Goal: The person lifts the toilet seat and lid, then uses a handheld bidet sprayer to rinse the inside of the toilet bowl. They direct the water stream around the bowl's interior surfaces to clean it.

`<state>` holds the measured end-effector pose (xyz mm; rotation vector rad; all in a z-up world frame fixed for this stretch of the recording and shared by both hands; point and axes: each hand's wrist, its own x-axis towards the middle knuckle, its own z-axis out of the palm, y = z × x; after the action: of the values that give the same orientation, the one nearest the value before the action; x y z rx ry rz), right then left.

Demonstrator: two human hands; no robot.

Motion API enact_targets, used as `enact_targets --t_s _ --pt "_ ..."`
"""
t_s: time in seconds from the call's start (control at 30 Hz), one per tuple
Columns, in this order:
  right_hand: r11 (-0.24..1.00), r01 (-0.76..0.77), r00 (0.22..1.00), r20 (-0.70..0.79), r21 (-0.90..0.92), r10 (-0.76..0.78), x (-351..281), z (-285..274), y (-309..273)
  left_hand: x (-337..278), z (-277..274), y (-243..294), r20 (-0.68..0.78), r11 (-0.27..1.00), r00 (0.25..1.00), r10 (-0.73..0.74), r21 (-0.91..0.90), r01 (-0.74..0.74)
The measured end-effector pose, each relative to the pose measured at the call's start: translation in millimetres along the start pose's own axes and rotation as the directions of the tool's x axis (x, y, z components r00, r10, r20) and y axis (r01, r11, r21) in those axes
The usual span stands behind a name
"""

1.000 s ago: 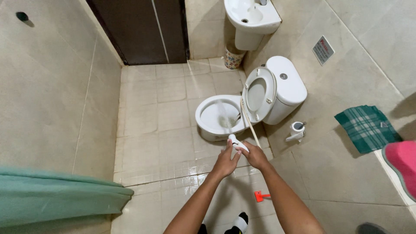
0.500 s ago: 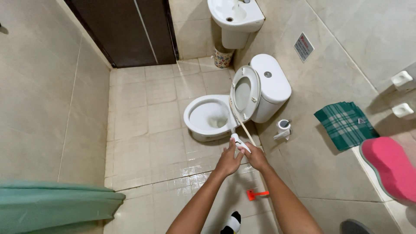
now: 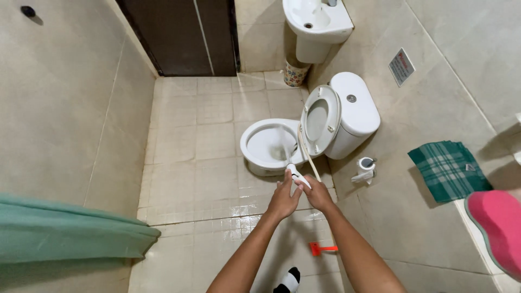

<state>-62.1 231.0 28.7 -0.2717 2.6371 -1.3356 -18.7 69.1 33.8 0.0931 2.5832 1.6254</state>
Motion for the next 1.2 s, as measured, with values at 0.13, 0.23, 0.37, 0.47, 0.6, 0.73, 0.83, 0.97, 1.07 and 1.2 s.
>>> enact_targets --t_s 0.13,0.23,0.37,0.47,0.6,0.73,0.83,0.97,1.07,1.2 --pt "1.0 -0.012 0.999 0.036 -0.029 0.013 10.8 14.3 -17.2 -5.8 -22.5 -2.2 -0.024 0.998 0.998 -0.064 0.017 0.065" --pt "0.996 0.083 0.993 0.08 -0.014 -0.081 19.2 27.0 -21.8 -15.2 -40.0 -1.7 -0.026 0.988 0.988 -0.152 -0.011 0.151" --pt "0.999 0.047 0.982 0.182 -0.001 -0.046 22.9 43.4 -38.1 -27.5 -55.0 -18.4 -0.093 0.992 0.988 -0.124 -0.042 0.12" --pt "0.998 0.052 0.971 0.234 -0.019 -0.046 25.1 54.3 -46.2 -36.5 -62.3 -32.9 -0.128 0.996 0.988 -0.083 -0.047 0.077" --pt "0.991 0.079 0.949 0.312 -0.113 -0.04 26.7 63.6 -57.5 -48.4 -69.4 -47.6 -0.15 0.997 0.986 -0.075 -0.024 0.072" --pt "0.992 0.059 0.938 0.347 -0.114 -0.016 25.4 72.0 -69.3 -60.1 -82.4 -46.1 -0.153 0.996 0.985 -0.084 -0.036 0.08" --pt "0.993 0.052 0.932 0.362 -0.101 -0.012 22.7 76.2 -71.5 -68.4 -93.8 -30.5 -0.023 0.953 0.954 -0.3 -0.063 0.298" --pt "0.983 0.075 0.934 0.358 -0.167 -0.011 21.4 75.6 -67.2 -61.7 -75.2 -70.0 -0.063 0.983 0.981 -0.181 -0.05 0.178" --pt "0.979 0.067 0.936 0.353 -0.192 0.005 16.9 68.9 -69.1 -64.8 -81.1 -52.3 -0.042 0.985 0.985 -0.169 -0.05 0.167" --pt "0.973 0.055 0.942 0.334 -0.223 0.023 12.9 60.1 -62.6 -61.3 -74.0 -49.5 -0.02 0.99 0.991 -0.135 -0.034 0.134"
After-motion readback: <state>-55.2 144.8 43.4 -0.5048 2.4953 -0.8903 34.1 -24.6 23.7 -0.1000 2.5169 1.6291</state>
